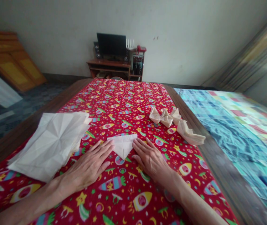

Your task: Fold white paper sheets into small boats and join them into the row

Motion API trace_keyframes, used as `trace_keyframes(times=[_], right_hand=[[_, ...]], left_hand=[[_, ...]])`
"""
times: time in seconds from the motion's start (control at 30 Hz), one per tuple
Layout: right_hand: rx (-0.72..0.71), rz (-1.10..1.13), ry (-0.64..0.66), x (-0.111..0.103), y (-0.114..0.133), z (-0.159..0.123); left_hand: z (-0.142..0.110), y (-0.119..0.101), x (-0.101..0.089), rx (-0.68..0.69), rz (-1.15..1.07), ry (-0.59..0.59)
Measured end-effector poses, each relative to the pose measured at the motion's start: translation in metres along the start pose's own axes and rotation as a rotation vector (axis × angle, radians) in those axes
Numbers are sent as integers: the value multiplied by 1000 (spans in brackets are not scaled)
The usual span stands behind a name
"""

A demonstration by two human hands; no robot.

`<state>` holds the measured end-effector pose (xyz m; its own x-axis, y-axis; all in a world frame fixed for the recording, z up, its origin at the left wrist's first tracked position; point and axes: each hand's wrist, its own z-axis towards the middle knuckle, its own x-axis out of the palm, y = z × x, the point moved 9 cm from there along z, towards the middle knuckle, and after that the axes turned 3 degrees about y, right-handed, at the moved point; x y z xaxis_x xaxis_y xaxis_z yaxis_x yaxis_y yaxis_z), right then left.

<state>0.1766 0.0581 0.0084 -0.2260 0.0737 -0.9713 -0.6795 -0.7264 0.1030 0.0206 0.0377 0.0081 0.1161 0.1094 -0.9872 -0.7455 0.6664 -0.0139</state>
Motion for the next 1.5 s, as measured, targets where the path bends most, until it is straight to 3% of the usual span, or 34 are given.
trace_keyframes(times=[0.17, 0.47, 0.67, 0.83, 0.97, 1.03, 1.27, 1.5], right_hand=[[31, -39, -2, 1, -1, 2], [43, -31, -52, -2, 1, 4], [70, 20, -90, -6, -2, 3], [80, 69, -169, -15, -2, 6], [128, 76, -197, -18, -7, 18], [167, 63, -206, -18, -12, 25], [278, 126, -255, -12, -32, 32], [251, 141, -276, -4, -39, 30]], left_hand=[[-1, 3, -5, -28, -21, -14], [37, -21, -1, 111, -161, -25], [31, -25, -7, 138, -198, -72], [35, 4, -22, 109, -263, -185], [40, 51, -21, -124, -215, -269], [38, 63, -19, -207, -168, -301], [40, 55, -5, -247, -144, -192], [56, 51, 1, -223, -208, -37]])
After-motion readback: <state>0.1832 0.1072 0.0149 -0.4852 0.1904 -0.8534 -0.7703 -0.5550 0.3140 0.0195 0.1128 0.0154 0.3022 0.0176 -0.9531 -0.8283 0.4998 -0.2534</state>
